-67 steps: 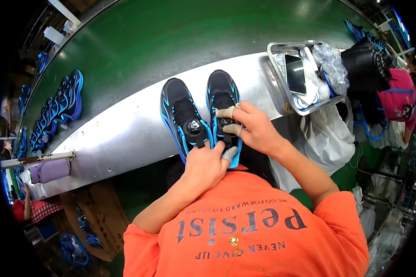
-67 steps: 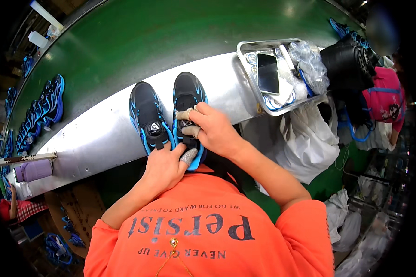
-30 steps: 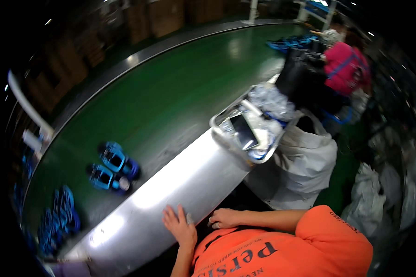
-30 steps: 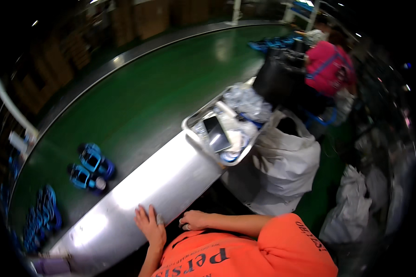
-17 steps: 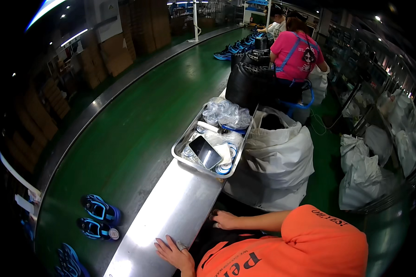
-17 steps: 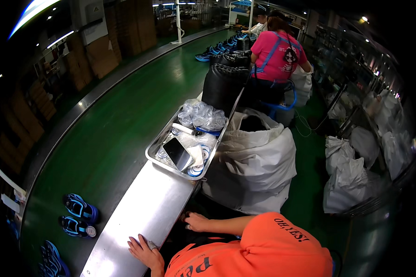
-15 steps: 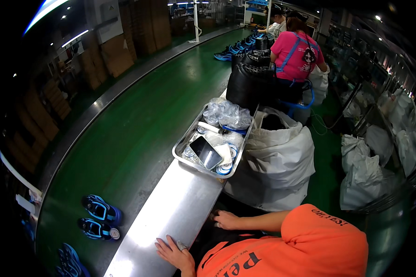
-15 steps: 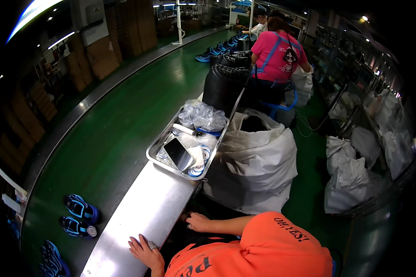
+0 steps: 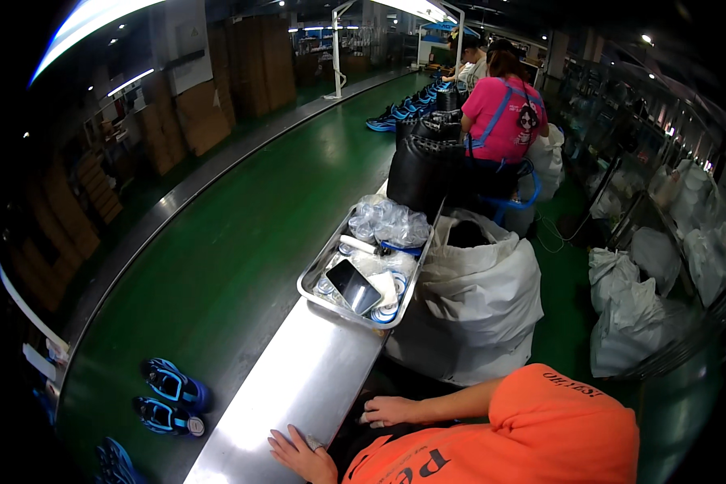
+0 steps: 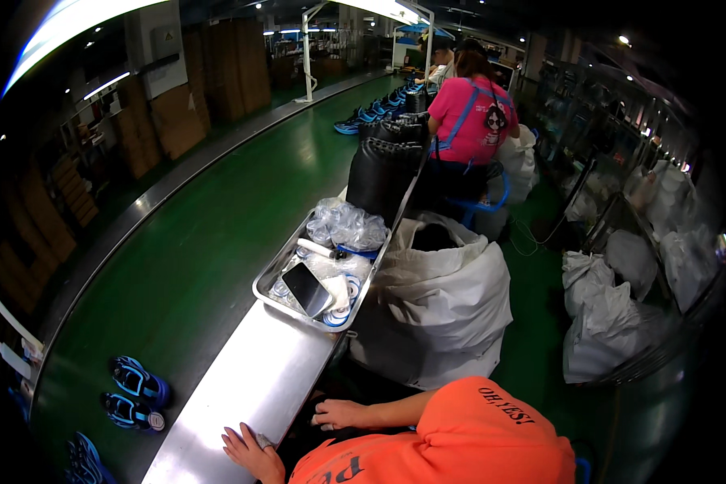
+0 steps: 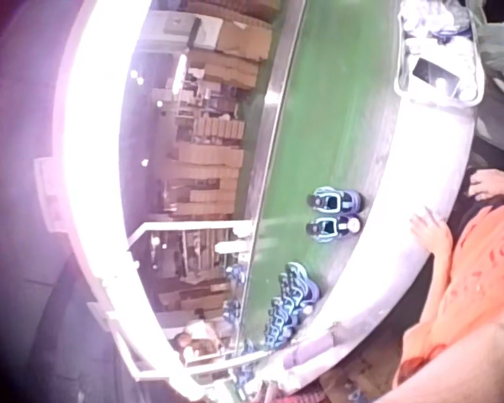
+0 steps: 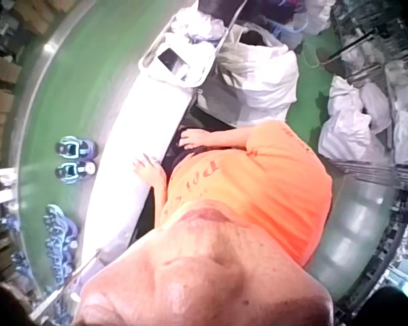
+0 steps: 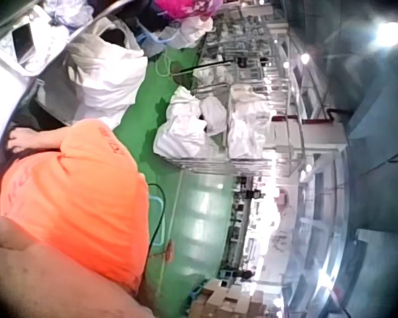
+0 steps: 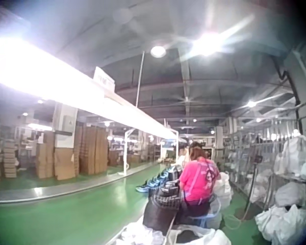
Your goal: The person wipes and checks the dials on pairs of shoes by hand at a workstation and places the shoes onto a conveyor belt.
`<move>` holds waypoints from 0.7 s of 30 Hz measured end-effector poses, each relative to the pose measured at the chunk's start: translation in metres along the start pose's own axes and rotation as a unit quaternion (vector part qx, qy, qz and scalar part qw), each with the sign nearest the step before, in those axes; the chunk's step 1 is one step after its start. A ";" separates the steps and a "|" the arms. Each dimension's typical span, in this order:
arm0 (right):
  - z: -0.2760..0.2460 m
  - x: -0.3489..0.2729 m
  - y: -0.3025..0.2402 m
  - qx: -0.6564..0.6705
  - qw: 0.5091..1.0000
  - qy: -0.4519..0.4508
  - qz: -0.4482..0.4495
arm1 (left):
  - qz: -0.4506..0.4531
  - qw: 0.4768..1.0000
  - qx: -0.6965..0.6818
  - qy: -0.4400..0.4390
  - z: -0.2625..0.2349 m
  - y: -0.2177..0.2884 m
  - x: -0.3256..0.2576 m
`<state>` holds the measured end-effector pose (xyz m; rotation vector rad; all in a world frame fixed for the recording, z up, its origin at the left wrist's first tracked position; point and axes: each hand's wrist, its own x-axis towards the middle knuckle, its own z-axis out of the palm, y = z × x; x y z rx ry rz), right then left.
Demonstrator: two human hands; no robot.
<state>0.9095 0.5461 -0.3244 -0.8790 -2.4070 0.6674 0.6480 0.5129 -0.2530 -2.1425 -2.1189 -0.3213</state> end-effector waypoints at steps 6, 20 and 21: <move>0.002 0.012 -0.016 0.092 0.968 -0.118 0.203 | -0.025 0.999 -0.023 -0.021 -0.013 -0.004 -0.010; -0.044 0.007 -0.061 0.205 0.938 -0.177 0.216 | -0.030 0.993 -0.064 -0.098 -0.033 -0.010 -0.013; -0.065 0.023 -0.078 0.155 0.954 -0.178 0.184 | 0.029 0.987 -0.155 -0.037 -0.027 -0.013 -0.014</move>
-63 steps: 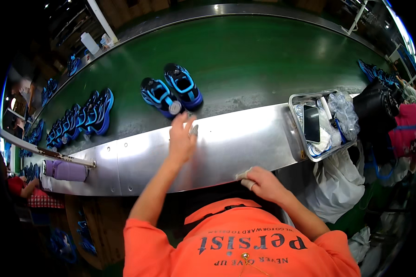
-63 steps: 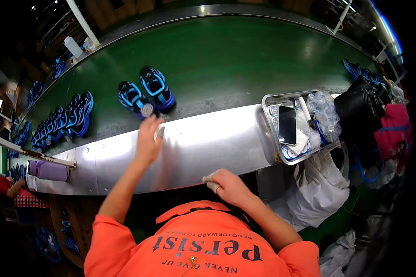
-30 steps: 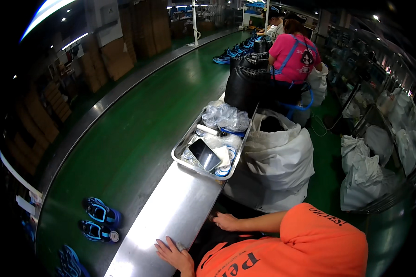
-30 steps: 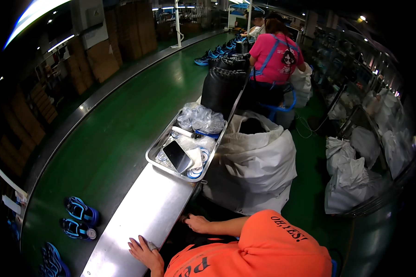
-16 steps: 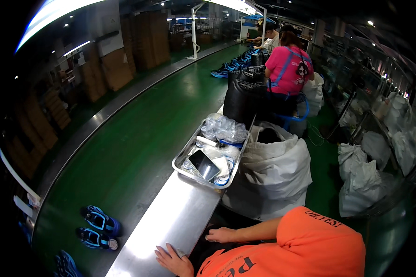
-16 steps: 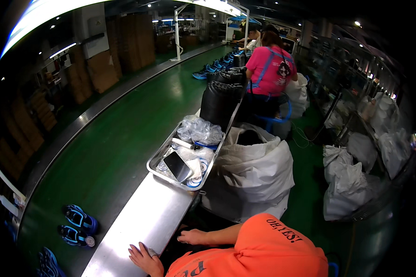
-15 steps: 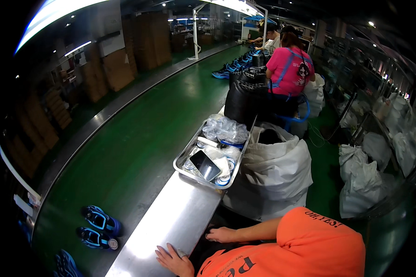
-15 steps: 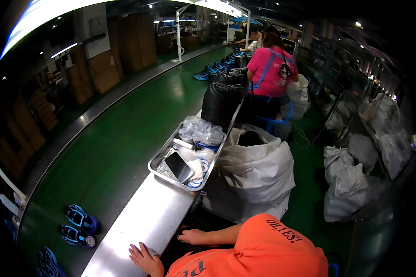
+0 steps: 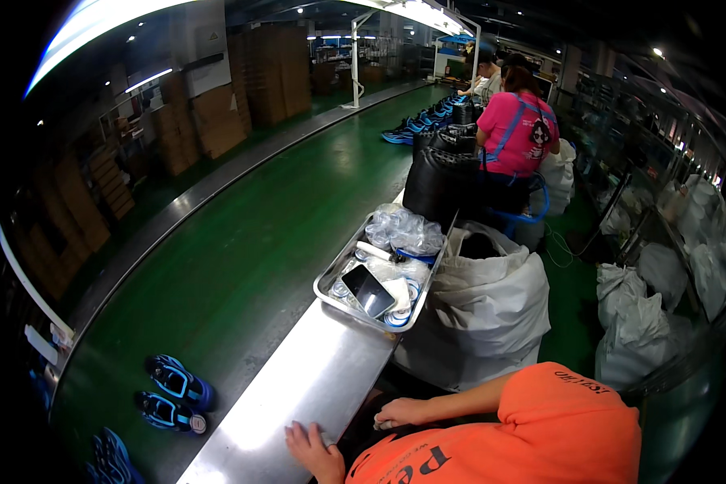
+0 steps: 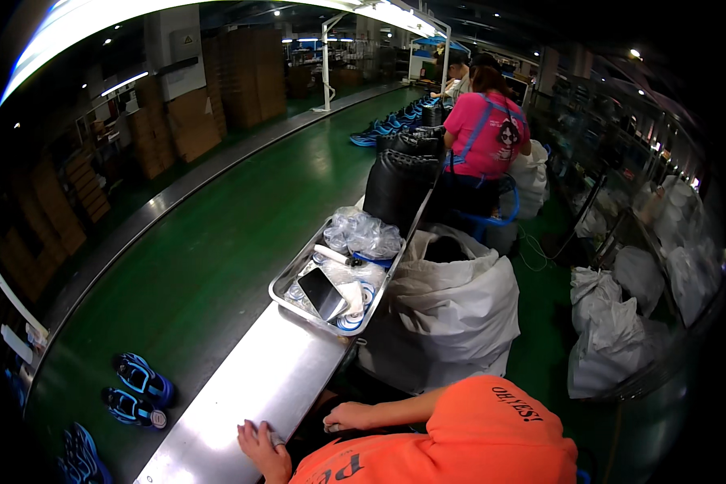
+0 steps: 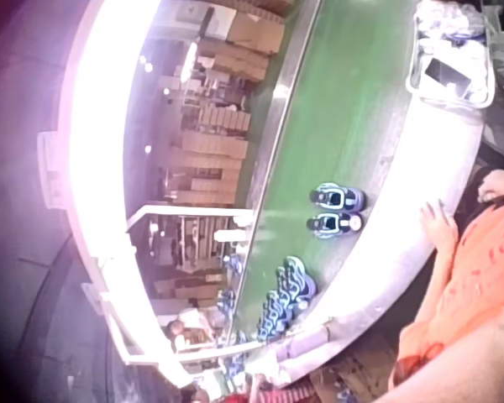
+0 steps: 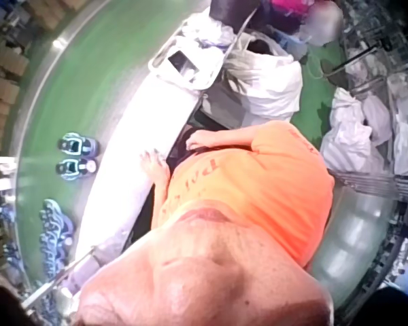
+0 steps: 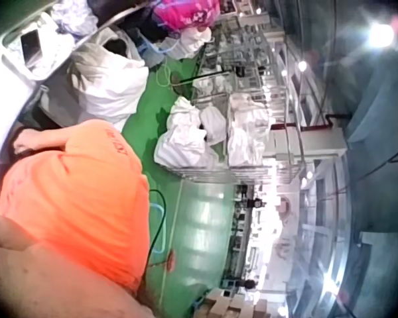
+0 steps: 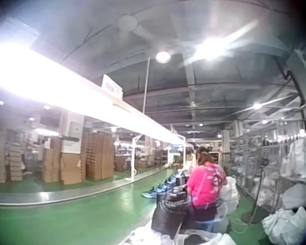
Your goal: The person wipes and checks the dials on pairs of shoes by hand at a workstation and places the shoes onto a conveyor belt.
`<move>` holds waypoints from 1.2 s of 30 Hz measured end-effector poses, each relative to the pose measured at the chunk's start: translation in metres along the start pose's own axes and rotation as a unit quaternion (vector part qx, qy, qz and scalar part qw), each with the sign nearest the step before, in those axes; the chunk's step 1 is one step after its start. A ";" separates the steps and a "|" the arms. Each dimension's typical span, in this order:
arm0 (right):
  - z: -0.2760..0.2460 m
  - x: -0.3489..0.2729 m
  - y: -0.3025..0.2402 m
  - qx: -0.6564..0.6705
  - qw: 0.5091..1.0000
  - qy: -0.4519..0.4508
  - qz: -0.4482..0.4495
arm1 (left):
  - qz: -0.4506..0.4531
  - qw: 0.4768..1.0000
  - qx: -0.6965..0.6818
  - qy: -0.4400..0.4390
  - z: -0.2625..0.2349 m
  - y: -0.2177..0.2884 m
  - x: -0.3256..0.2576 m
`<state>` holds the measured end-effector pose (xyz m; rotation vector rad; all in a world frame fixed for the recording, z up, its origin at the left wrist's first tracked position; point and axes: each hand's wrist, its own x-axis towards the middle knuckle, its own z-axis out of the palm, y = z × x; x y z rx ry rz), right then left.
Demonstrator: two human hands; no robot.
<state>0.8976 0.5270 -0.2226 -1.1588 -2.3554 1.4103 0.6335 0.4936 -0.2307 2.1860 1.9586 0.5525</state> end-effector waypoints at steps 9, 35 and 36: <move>-0.030 0.060 -0.092 0.077 0.968 0.139 -0.196 | 0.130 0.982 -0.135 0.004 0.032 0.005 0.045; 0.060 0.220 0.012 -0.004 0.956 0.113 -0.272 | 0.150 0.977 0.032 -0.149 0.091 -0.024 0.128; 0.059 0.216 0.017 -0.010 0.957 0.123 -0.263 | 0.154 0.974 0.043 -0.161 0.097 -0.022 0.125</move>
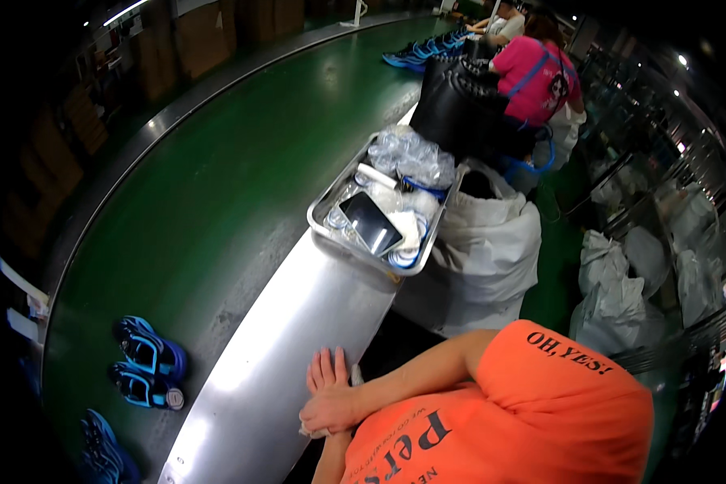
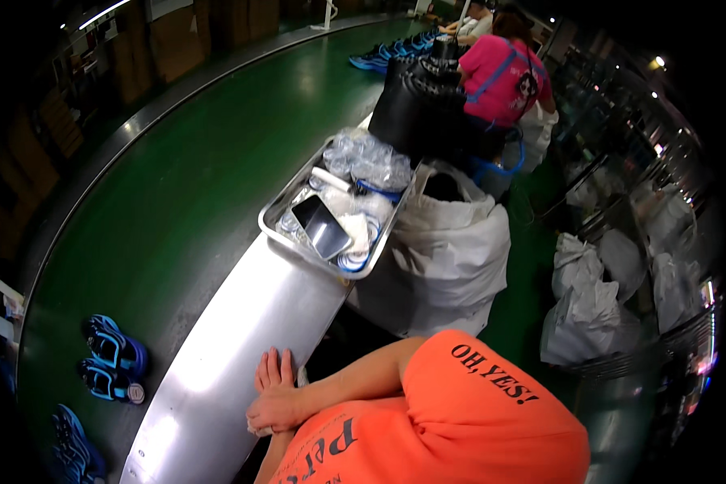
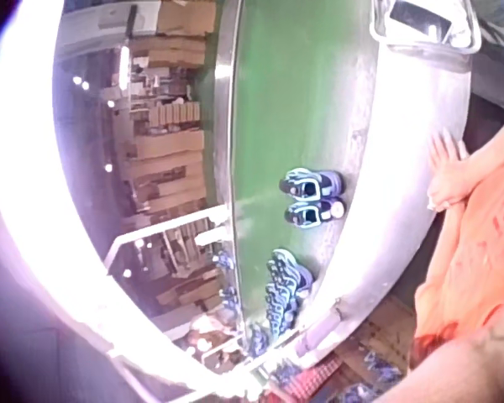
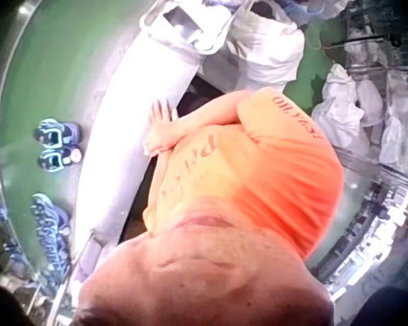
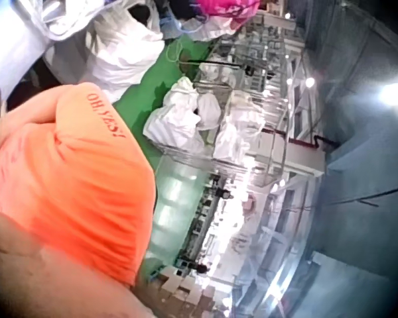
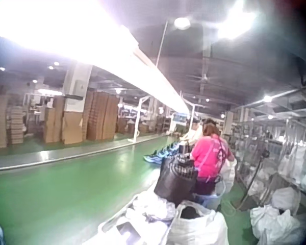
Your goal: The person wipes and checks the dials on pairs of shoes by hand at a workstation and places the shoes onto a conveyor belt.
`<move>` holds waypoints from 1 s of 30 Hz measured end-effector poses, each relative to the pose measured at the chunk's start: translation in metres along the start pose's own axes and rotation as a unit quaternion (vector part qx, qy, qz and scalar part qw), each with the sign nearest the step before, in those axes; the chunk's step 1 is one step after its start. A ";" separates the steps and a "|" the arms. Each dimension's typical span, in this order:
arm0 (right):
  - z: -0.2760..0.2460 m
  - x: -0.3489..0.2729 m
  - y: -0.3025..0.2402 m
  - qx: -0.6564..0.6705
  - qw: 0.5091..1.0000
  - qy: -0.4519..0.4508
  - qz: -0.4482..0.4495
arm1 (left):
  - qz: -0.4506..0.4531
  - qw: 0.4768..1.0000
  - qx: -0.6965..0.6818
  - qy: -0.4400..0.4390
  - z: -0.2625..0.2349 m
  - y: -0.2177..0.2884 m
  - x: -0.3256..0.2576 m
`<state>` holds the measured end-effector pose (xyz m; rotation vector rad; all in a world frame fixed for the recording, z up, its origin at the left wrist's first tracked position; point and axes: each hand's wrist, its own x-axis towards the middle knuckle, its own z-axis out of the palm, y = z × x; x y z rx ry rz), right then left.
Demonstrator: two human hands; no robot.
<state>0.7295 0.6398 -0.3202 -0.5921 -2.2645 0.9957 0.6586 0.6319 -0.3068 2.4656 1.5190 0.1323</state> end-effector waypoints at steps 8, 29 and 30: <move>0.002 -0.048 -0.025 -0.097 0.994 -0.003 0.052 | 0.015 0.998 0.033 0.058 0.001 0.053 -0.030; 0.089 -0.042 -0.248 0.042 0.996 -0.030 0.069 | 0.107 0.952 -0.256 0.126 0.025 0.022 -0.267; 0.086 -0.031 -0.267 0.115 0.988 -0.036 0.095 | 0.086 0.925 -0.352 0.111 -0.003 0.020 -0.284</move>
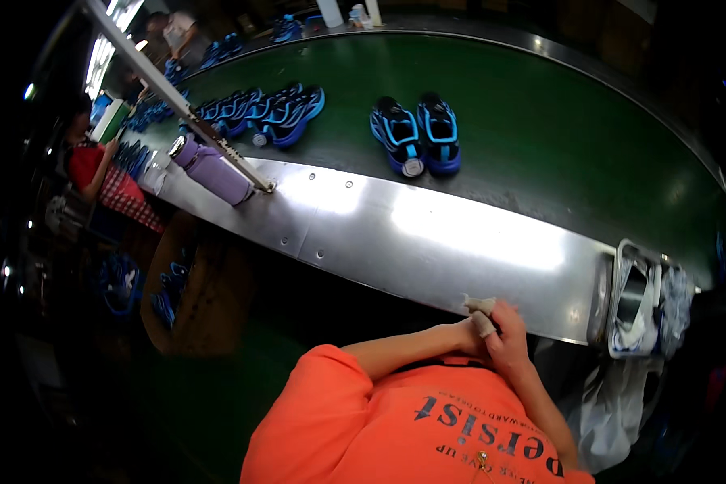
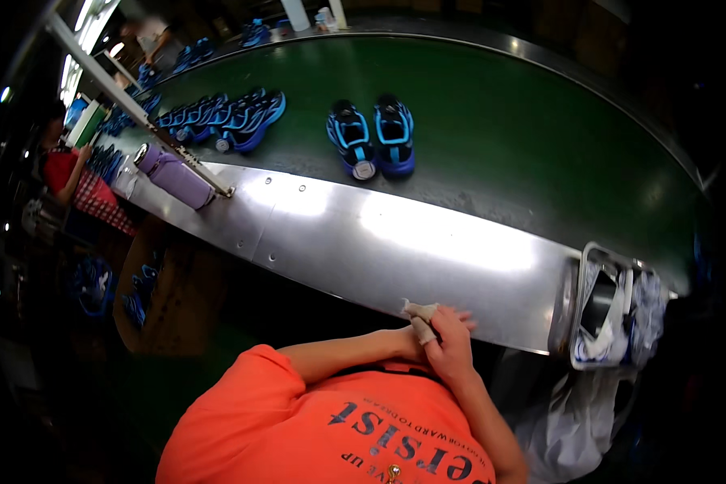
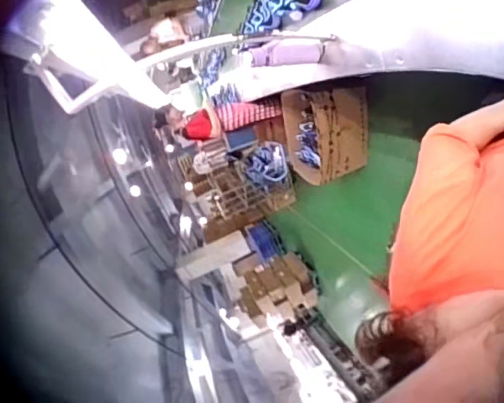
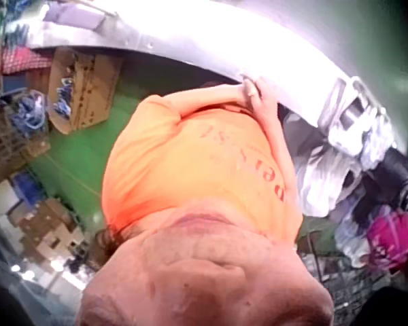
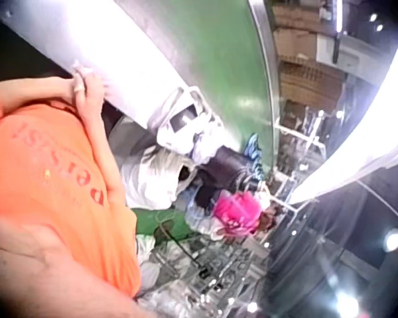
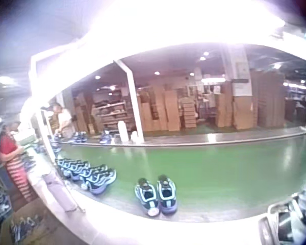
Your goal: The person wipes and checks the dials on pairs of shoes by hand at a workstation and places the shoes onto a conveyor belt.
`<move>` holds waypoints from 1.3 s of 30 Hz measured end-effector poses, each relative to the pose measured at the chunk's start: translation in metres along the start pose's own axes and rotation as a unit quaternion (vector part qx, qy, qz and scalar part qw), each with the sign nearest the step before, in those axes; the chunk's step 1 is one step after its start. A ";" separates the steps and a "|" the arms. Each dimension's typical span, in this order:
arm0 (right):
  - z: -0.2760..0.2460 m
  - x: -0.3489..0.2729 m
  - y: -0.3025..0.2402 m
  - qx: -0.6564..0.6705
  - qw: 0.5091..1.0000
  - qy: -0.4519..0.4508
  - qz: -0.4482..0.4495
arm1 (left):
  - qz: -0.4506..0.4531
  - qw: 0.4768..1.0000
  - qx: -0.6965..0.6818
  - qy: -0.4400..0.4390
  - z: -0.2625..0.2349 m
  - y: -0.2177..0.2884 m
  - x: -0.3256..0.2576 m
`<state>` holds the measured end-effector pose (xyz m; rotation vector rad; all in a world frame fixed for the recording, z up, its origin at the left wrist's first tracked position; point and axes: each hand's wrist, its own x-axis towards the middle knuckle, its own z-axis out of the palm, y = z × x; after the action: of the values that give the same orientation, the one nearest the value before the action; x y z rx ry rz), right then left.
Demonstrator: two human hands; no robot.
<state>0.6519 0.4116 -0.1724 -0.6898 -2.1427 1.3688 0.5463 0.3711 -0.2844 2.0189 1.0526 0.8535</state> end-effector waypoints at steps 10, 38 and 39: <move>0.043 0.035 -0.021 0.063 0.986 -0.024 0.150 | -0.425 0.588 -0.098 0.681 -0.291 -0.054 -0.291; 0.141 0.138 0.014 -0.121 0.938 -0.317 0.077 | -0.469 0.385 0.171 0.777 -0.519 -0.178 -0.461; 0.141 0.136 0.014 -0.120 0.938 -0.316 0.079 | -0.500 0.325 0.302 0.744 -0.515 -0.172 -0.459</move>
<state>0.4605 0.4118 -0.2186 -0.5682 -2.8491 1.5847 -0.1406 0.1914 -0.2504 -0.3414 3.3382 1.4777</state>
